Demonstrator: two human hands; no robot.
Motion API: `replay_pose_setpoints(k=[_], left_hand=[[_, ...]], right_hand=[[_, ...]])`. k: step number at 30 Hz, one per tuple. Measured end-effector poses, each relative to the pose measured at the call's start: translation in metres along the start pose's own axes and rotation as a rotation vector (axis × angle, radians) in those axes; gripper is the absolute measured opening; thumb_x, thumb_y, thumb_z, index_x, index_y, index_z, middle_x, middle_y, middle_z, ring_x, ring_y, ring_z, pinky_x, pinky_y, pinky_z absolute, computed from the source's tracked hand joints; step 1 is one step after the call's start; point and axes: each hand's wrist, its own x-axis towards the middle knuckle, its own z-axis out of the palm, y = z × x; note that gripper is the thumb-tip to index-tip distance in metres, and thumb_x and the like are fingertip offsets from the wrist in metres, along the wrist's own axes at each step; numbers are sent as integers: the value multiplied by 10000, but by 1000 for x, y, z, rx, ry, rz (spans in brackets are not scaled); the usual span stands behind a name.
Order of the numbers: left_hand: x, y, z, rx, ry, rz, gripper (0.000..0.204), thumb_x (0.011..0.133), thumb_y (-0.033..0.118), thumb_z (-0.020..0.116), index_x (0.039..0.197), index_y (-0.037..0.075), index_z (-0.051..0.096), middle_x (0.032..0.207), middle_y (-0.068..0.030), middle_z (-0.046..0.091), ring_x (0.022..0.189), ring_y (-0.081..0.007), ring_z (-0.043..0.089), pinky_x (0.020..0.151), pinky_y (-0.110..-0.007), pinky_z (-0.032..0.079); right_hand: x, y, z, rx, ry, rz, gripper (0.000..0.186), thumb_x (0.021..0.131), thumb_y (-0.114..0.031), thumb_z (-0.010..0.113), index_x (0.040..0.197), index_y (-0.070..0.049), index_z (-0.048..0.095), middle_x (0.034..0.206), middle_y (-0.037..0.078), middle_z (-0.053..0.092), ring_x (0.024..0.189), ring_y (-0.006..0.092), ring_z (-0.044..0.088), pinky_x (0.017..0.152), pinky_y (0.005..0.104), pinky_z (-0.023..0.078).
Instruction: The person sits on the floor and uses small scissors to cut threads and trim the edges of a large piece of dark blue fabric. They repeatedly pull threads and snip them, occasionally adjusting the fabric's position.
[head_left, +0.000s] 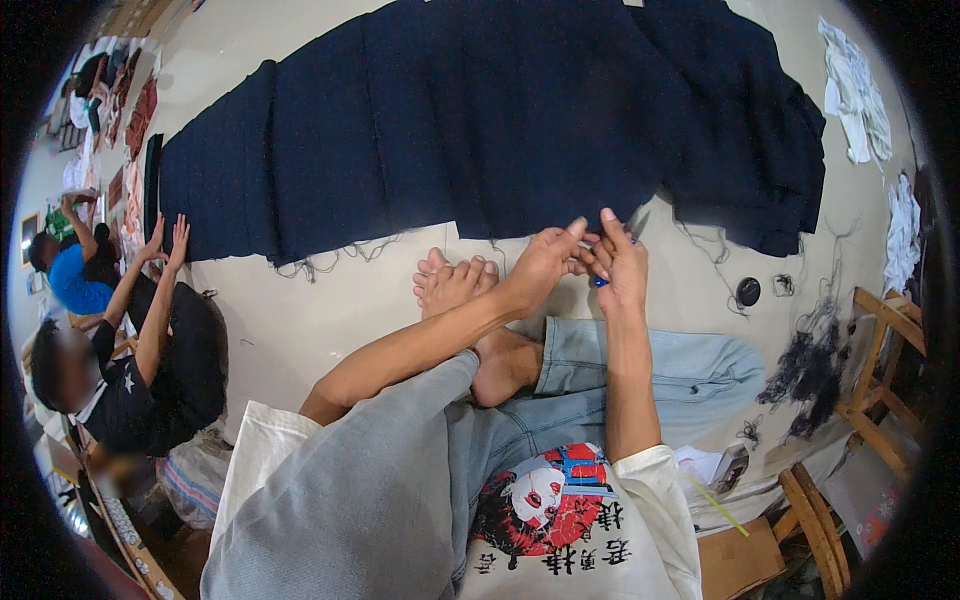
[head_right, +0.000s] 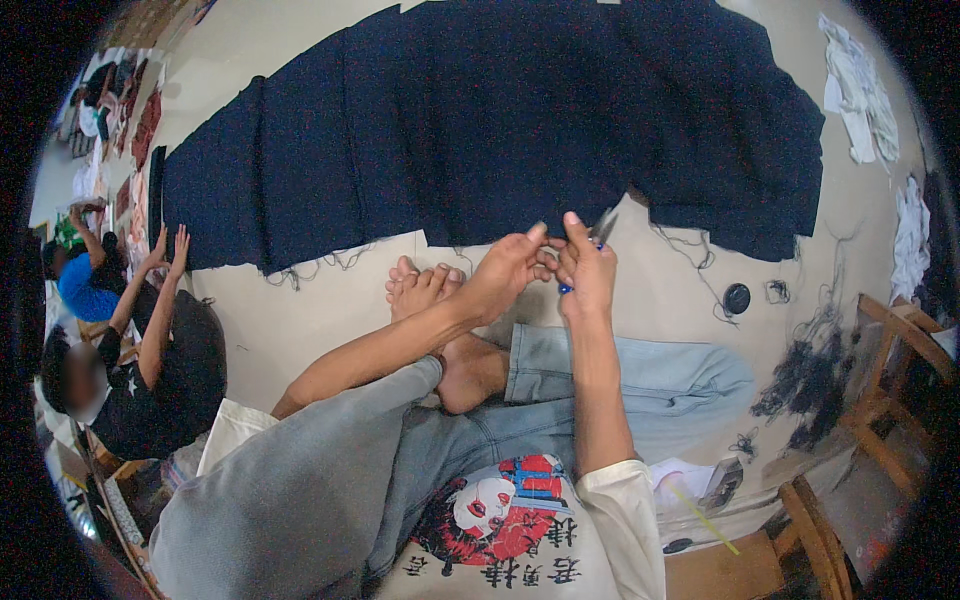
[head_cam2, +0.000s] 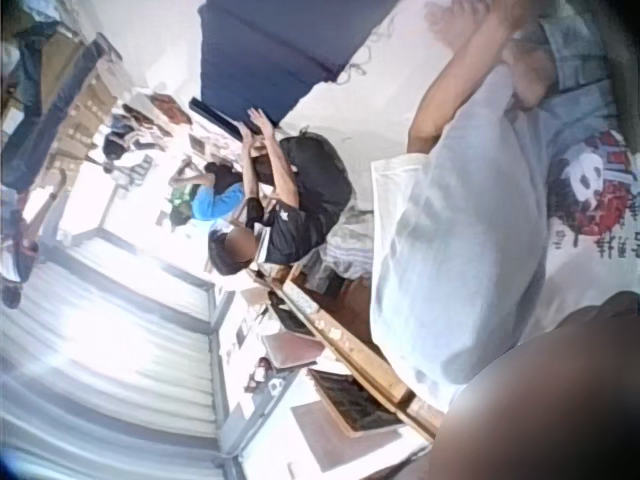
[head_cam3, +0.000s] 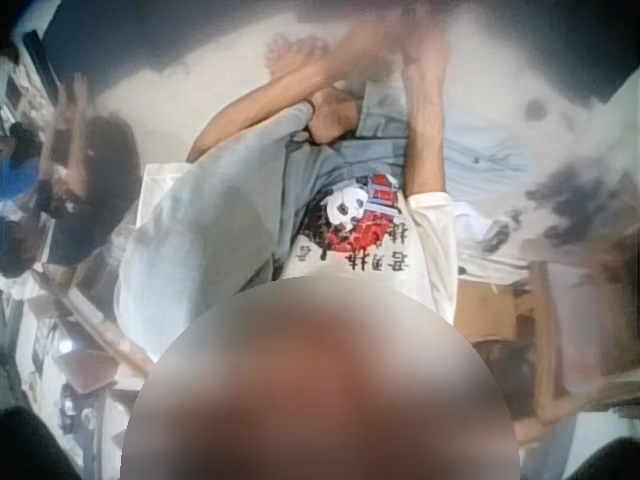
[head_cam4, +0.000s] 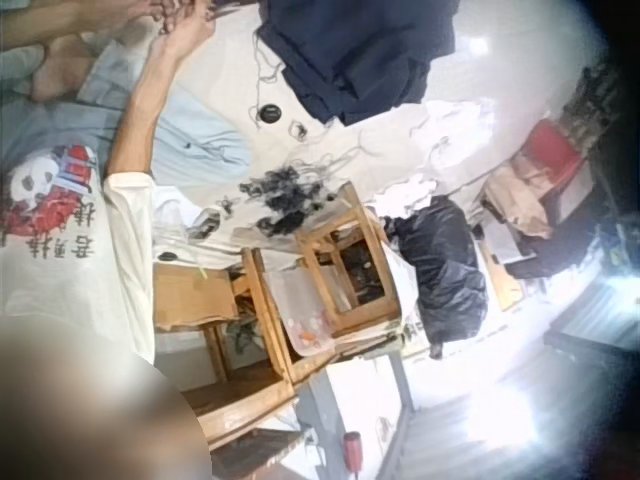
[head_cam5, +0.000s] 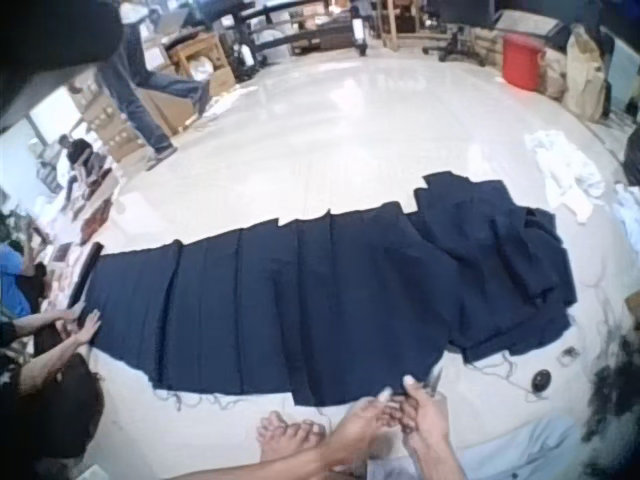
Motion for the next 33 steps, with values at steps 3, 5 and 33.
replay_pose_setpoints(k=[3,5,33], left_hand=[[-11,3,-5,-325,85,-65,678,1038,623,383,1206,-3,580,1166,-154,681,1027,-217,666,913,-367,518],[-17,4,-8,-357,185,-74,686,1032,630,393,1172,-12,592,1138,-144,683,999,-215,668,896,-364,521],[-36,7,-5,-120,438,51,545,1026,504,533,1073,-30,634,781,-67,647,610,-132,580,523,-261,434]], right_hand=[[4,-12,-3,20,18,-69,402,947,-243,740,680,-181,446,543,-87,351,413,32,294,386,239,216],[6,-19,-9,33,23,-110,443,949,-234,736,652,-189,410,540,-78,339,409,44,288,389,243,214],[-25,37,-2,-330,70,-217,179,985,-214,675,919,-61,610,585,-83,417,440,17,331,393,222,222]])
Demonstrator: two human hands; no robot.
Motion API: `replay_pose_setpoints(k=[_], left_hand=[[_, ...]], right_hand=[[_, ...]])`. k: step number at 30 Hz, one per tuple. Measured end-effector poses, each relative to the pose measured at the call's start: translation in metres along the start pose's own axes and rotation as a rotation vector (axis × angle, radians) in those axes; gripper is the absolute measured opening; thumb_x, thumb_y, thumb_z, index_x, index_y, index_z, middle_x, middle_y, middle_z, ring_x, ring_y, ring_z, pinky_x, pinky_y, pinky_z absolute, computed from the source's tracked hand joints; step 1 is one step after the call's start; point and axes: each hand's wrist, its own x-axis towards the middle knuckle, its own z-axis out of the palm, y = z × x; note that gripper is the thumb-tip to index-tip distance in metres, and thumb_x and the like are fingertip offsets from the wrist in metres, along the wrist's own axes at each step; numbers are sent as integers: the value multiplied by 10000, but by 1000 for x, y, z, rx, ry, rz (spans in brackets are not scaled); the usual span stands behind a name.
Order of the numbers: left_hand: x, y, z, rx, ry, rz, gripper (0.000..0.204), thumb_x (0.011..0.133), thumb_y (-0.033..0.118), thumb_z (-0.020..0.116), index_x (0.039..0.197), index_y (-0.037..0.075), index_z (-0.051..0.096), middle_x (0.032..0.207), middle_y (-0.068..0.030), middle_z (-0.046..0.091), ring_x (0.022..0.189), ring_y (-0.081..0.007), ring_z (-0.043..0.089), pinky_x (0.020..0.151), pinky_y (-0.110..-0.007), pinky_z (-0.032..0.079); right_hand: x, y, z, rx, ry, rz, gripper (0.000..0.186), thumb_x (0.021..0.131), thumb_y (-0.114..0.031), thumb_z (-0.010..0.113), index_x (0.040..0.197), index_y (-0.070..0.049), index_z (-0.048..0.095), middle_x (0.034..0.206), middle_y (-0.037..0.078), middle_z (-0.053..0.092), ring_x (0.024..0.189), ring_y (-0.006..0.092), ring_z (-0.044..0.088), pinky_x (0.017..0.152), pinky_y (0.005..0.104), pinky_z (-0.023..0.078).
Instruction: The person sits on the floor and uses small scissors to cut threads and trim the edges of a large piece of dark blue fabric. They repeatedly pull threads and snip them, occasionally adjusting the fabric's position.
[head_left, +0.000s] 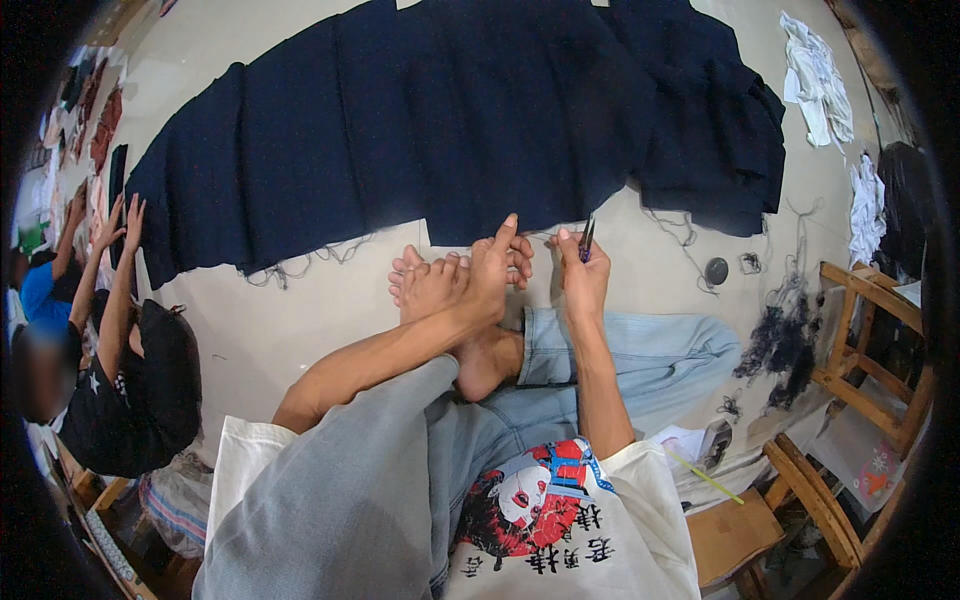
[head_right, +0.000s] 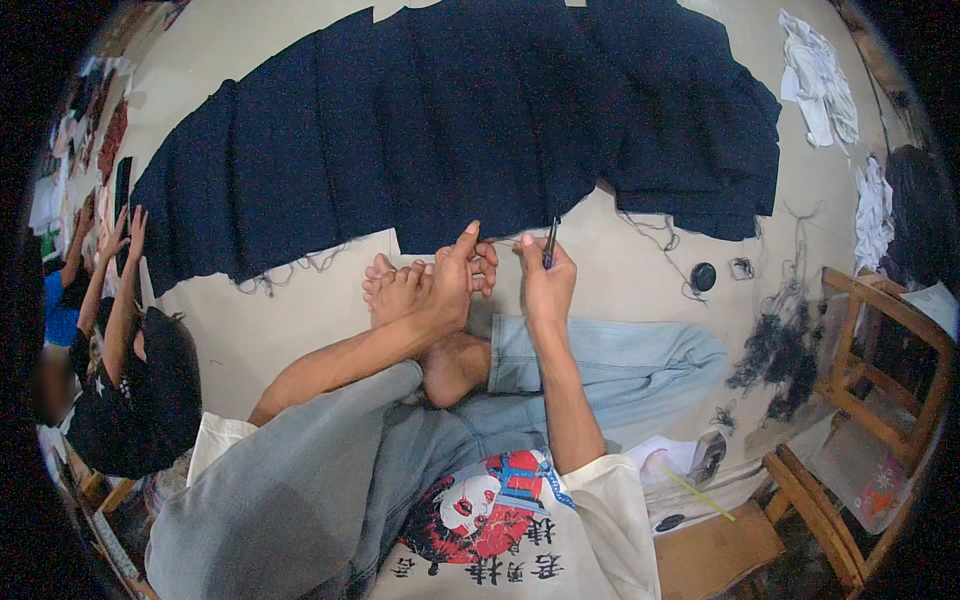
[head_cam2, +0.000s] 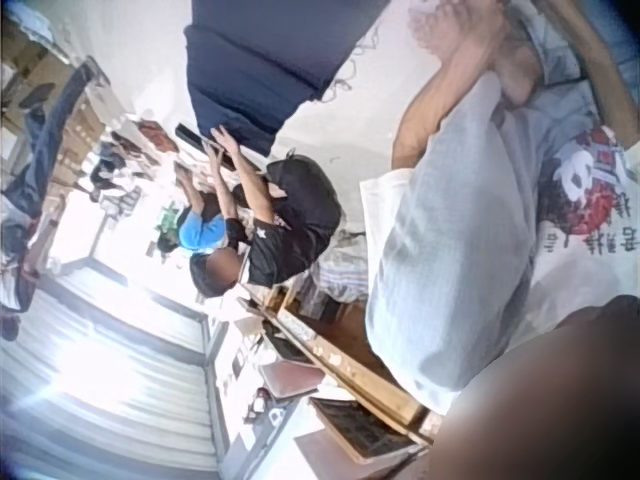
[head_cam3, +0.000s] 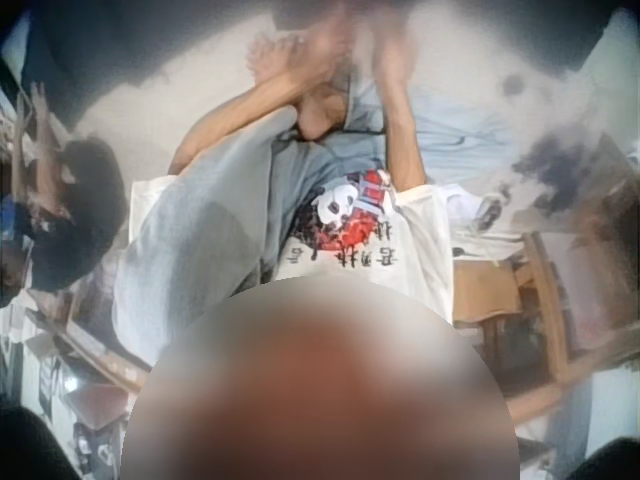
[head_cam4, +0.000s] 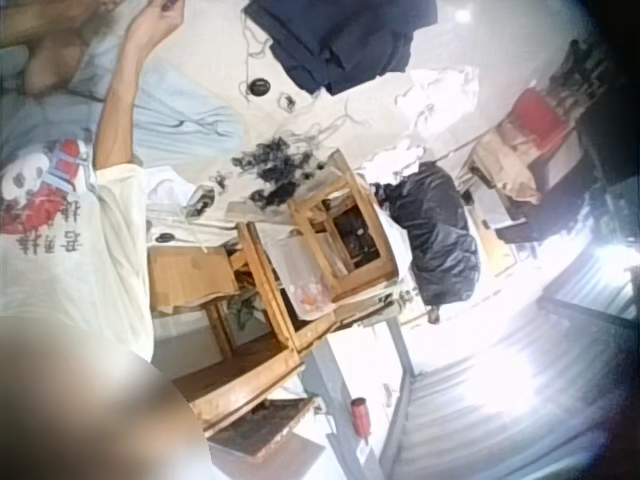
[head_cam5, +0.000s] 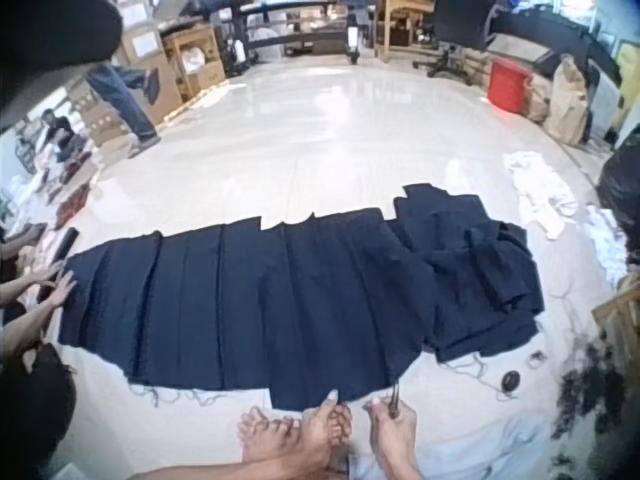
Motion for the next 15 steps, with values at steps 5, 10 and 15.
replay_pose_setpoints(k=[5,10,15], left_hand=[[0,1,6,-33,65,52,545,1011,496,567,1069,-41,642,820,-88,660,627,-142,604,529,-260,459],[-1,6,16,-49,108,88,546,995,487,602,1065,-52,651,860,-109,673,643,-152,629,534,-260,484],[7,5,30,42,90,4,549,980,479,636,1062,-63,659,899,-129,686,660,-162,653,540,-260,509]], right_hand=[[-8,-12,-39,331,-162,176,187,996,-214,640,894,-57,629,602,-86,417,460,14,316,408,217,218],[5,-19,-82,-218,-21,127,271,986,-272,645,900,-18,683,617,-56,482,485,44,395,437,241,279],[13,-26,-94,-616,334,-409,305,974,-337,671,931,-43,741,631,-45,506,545,89,450,517,316,359]])
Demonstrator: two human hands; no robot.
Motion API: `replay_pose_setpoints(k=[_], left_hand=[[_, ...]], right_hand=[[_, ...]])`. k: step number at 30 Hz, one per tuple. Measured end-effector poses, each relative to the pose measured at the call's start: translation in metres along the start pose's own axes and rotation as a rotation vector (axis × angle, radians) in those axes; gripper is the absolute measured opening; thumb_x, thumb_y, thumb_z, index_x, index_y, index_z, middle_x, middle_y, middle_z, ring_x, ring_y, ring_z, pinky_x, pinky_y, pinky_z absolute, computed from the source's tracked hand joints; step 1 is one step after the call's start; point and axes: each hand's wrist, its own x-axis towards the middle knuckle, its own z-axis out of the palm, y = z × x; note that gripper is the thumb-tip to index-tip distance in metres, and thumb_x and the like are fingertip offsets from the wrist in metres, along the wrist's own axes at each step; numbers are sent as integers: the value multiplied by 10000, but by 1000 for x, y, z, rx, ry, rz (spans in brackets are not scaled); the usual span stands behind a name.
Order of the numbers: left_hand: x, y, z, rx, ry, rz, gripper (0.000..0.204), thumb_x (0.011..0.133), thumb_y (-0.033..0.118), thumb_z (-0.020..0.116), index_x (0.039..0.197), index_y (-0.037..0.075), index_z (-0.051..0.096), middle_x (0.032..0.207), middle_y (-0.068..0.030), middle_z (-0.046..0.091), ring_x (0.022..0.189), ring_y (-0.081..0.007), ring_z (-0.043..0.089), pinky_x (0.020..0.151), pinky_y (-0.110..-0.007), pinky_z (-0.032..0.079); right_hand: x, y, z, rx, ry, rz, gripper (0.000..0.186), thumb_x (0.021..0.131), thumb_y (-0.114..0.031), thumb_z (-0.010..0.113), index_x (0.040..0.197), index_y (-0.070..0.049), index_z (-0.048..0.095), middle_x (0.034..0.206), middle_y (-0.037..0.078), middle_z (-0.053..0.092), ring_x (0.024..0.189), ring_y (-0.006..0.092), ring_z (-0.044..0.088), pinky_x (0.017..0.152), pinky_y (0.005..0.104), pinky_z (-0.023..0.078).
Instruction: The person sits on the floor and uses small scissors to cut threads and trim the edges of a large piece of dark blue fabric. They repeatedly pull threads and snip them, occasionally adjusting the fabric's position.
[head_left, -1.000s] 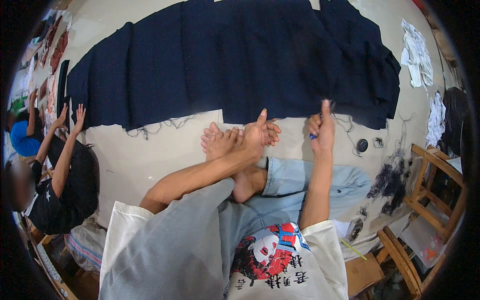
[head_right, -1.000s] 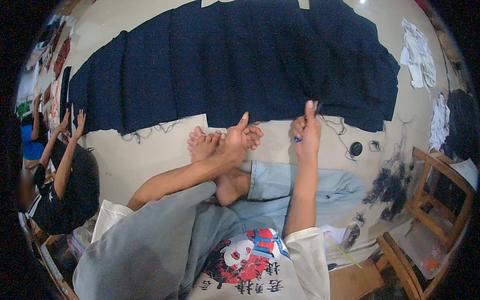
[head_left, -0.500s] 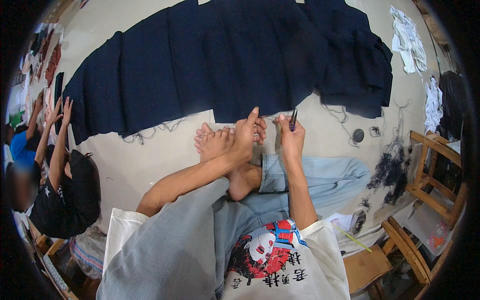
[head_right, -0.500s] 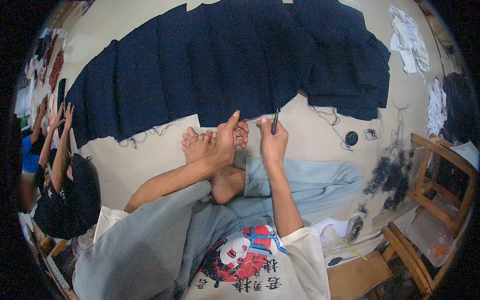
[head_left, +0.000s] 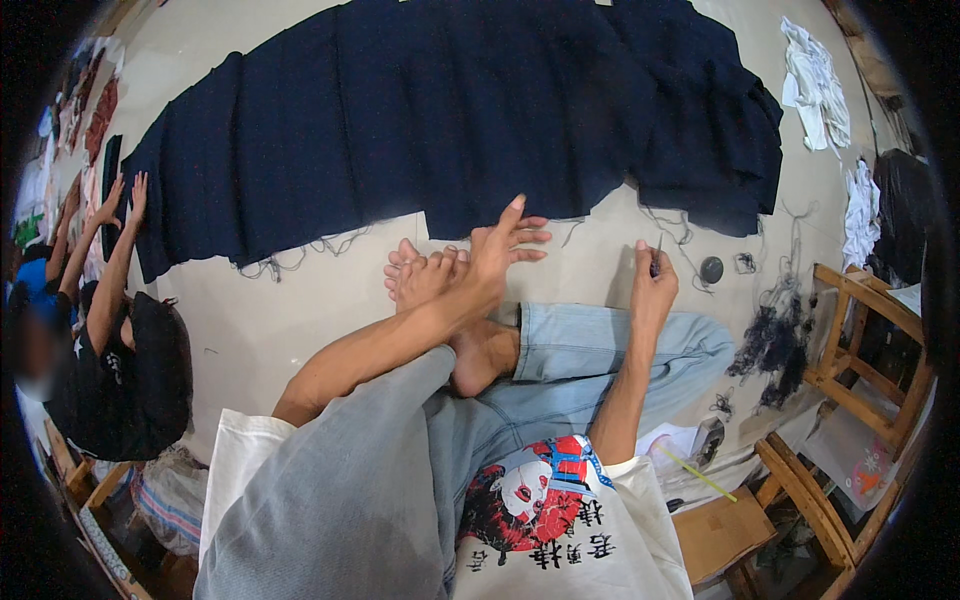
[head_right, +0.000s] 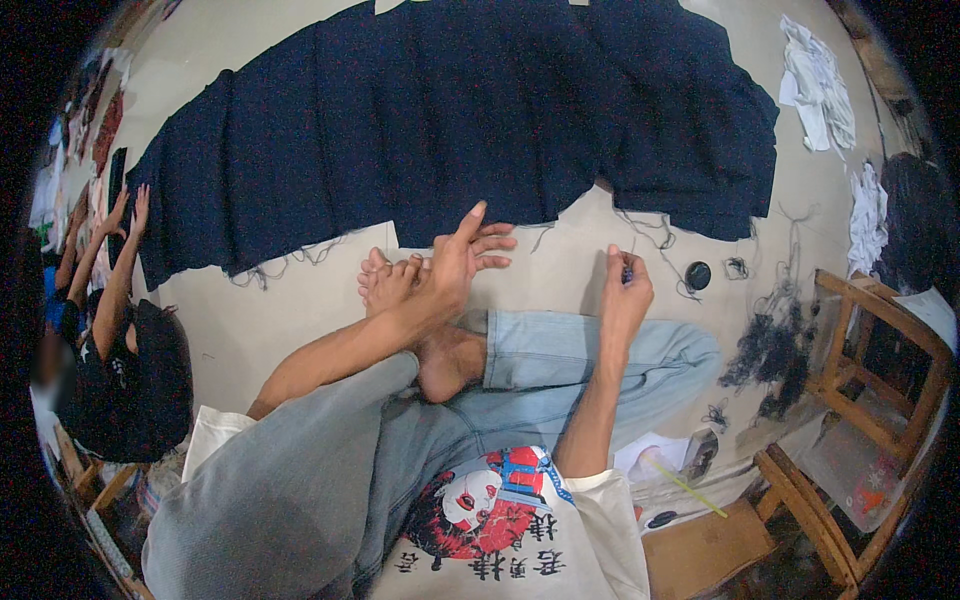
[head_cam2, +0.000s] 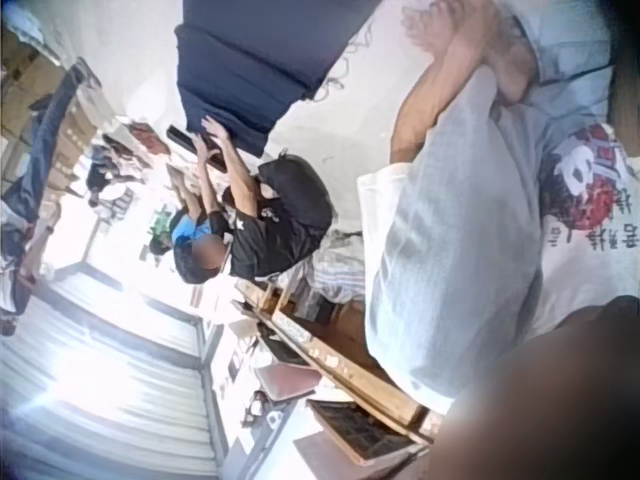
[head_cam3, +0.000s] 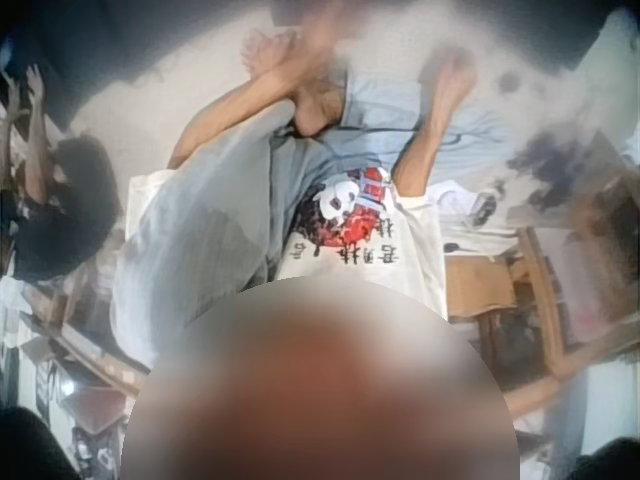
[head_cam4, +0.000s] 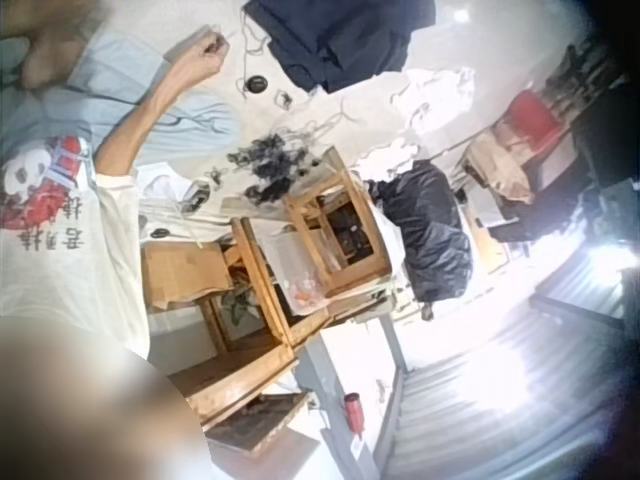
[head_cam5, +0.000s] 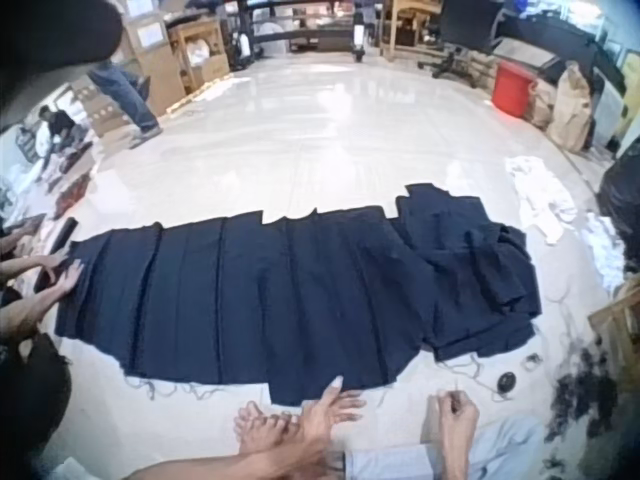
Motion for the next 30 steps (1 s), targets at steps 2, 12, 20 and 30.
replay_pose_setpoints(k=[2,12,20,30], left_hand=[[6,-4,3,130,-63,-101,497,973,465,655,1042,-27,666,842,-99,675,604,-137,623,494,-244,468],[22,-24,-17,139,-128,-128,322,986,343,653,821,69,614,627,-10,577,445,-66,467,373,-219,280],[28,-28,-16,184,-140,-101,393,1014,429,607,849,73,629,651,6,582,484,-69,475,413,-217,307],[15,-16,-34,147,-319,-14,398,1027,383,615,849,30,661,825,-45,620,772,-142,543,752,-286,432]], right_hand=[[-9,-11,8,179,-156,182,319,977,-362,674,938,-53,747,606,-57,477,529,82,427,503,313,346],[-33,-48,91,845,-333,662,277,966,-325,716,874,-83,620,567,-109,381,442,11,300,398,220,210],[-33,-38,99,678,-247,448,293,985,-270,688,776,-112,556,611,-72,463,490,30,348,429,246,255],[-24,-46,79,546,-279,204,302,994,-270,675,762,-105,571,628,-75,476,545,25,373,486,234,275]])
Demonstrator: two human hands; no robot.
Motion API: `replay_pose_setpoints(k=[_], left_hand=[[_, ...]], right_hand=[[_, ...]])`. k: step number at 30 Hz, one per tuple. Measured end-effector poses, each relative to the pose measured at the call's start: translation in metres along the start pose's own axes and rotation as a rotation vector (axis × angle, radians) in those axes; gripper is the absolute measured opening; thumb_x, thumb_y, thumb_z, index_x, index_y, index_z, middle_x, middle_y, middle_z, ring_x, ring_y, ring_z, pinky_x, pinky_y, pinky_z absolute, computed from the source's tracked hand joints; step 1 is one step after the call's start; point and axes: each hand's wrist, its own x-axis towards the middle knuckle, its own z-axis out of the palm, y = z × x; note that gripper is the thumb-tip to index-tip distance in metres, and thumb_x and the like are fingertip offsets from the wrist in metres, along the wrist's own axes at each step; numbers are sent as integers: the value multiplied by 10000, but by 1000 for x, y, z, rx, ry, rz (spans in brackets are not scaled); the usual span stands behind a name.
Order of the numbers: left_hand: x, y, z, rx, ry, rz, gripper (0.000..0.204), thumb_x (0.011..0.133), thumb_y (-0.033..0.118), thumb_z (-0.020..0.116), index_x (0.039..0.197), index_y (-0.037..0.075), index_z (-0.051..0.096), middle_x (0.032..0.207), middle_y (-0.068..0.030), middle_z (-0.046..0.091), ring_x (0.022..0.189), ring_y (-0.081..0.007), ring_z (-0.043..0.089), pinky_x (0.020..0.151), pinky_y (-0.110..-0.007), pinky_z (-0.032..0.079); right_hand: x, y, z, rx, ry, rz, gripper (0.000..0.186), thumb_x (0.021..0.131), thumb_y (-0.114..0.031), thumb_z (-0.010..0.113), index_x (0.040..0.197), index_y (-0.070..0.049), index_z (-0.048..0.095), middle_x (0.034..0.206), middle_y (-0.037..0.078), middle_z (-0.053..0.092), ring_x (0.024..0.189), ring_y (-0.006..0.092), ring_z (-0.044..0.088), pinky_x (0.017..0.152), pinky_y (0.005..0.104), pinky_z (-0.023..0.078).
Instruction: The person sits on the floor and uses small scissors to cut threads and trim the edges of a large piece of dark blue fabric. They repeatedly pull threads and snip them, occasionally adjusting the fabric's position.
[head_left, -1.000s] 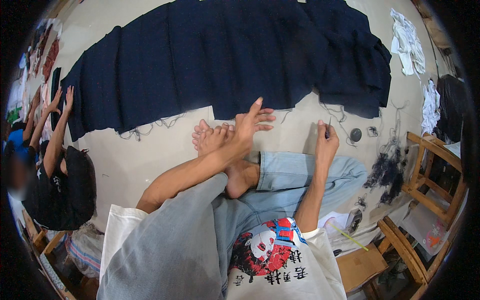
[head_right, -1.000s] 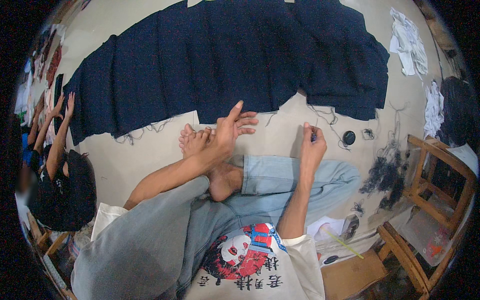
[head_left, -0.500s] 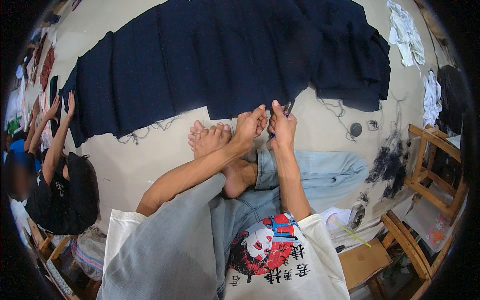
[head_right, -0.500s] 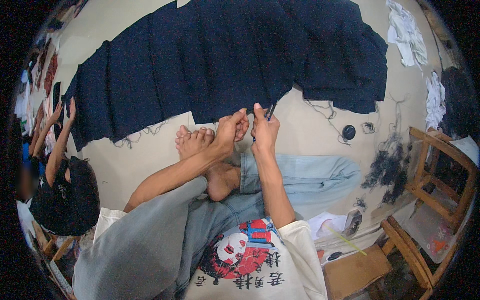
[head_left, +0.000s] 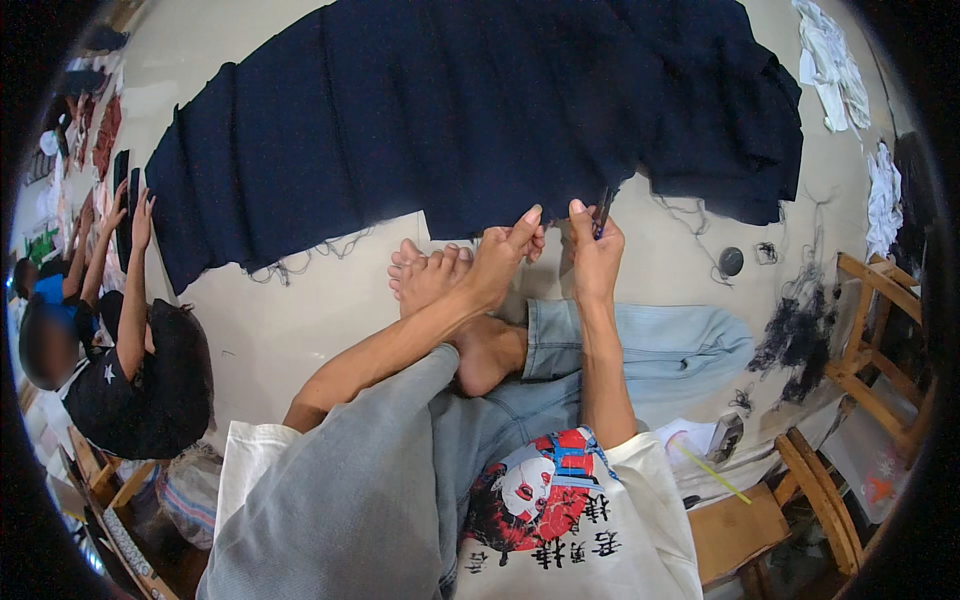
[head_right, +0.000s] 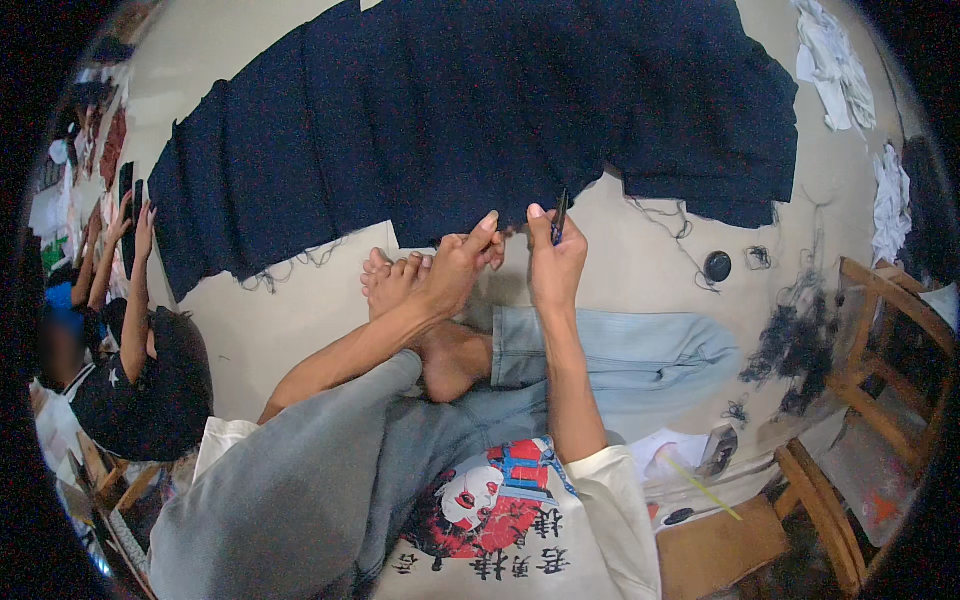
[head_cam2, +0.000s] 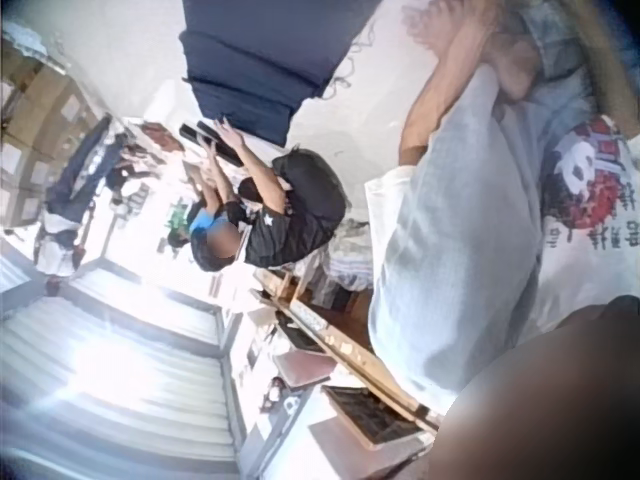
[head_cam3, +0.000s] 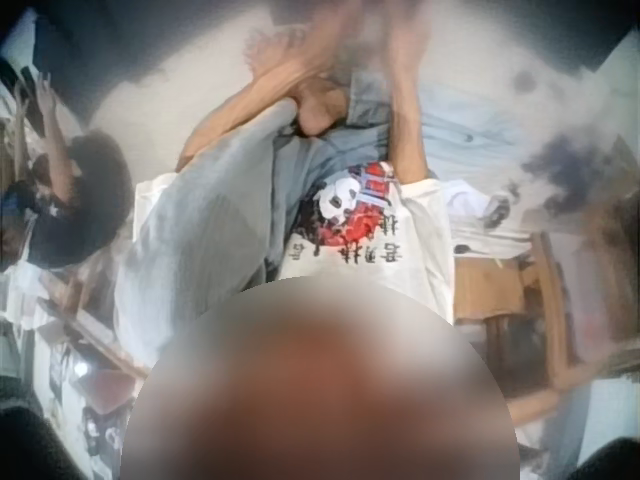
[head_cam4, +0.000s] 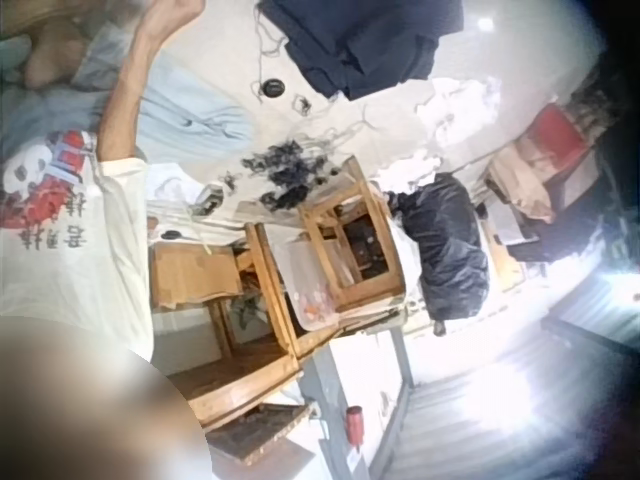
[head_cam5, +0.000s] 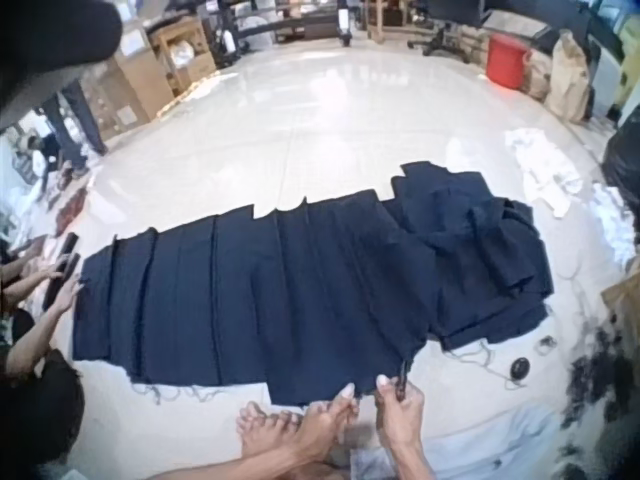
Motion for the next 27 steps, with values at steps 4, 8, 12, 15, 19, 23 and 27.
replay_pose_setpoints(k=[4,8,12,15,19,23,27], left_hand=[[-2,3,6,-79,-55,17,363,1041,319,599,897,-6,672,952,-113,669,839,-169,582,821,-314,476],[-3,5,11,-134,-107,24,330,1045,277,588,925,-16,682,1155,-202,687,1007,-200,638,977,-342,495],[-4,7,15,-121,-117,60,322,1054,256,565,904,-4,682,1308,-262,633,1197,-224,622,1085,-347,462],[-6,10,17,-137,-138,49,342,1071,248,522,900,3,689,1322,-272,622,1253,-228,595,1083,-343,460],[-6,14,14,-126,-167,14,370,1077,273,498,933,-5,696,1319,-240,635,1106,-203,648,1009,-339,508],[-6,13,13,-118,-177,-36,414,1072,314,502,1056,-49,700,1251,-192,681,902,-164,657,881,-336,552],[-6,11,14,-90,-127,-12,473,1071,339,497,1168,-87,677,1225,-189,692,809,-145,639,802,-324,557]], right_hand=[[-7,-10,-5,39,-39,83,306,1002,-303,669,794,-91,594,640,-65,487,542,27,395,466,224,271],[-21,-18,-10,180,-40,216,442,1059,-445,513,849,-68,607,649,-50,482,521,32,374,454,224,262],[-45,-22,-24,138,-116,235,592,1079,-543,367,888,-47,627,652,-41,472,506,31,343,448,217,245],[-48,-21,-28,115,-276,256,592,1079,-536,370,903,-40,642,641,-40,464,499,30,335,441,213,237],[-42,-15,-26,193,-385,307,558,1075,-515,411,908,-41,653,615,-40,459,491,30,335,433,213,235],[-38,-8,-23,181,-368,262,544,1066,-519,436,896,-50,652,595,-40,456,486,33,340,433,213,229],[-37,-3,-22,186,-370,245,537,1058,-527,450,882,-60,646,593,-40,455,486,36,345,434,213,226]])
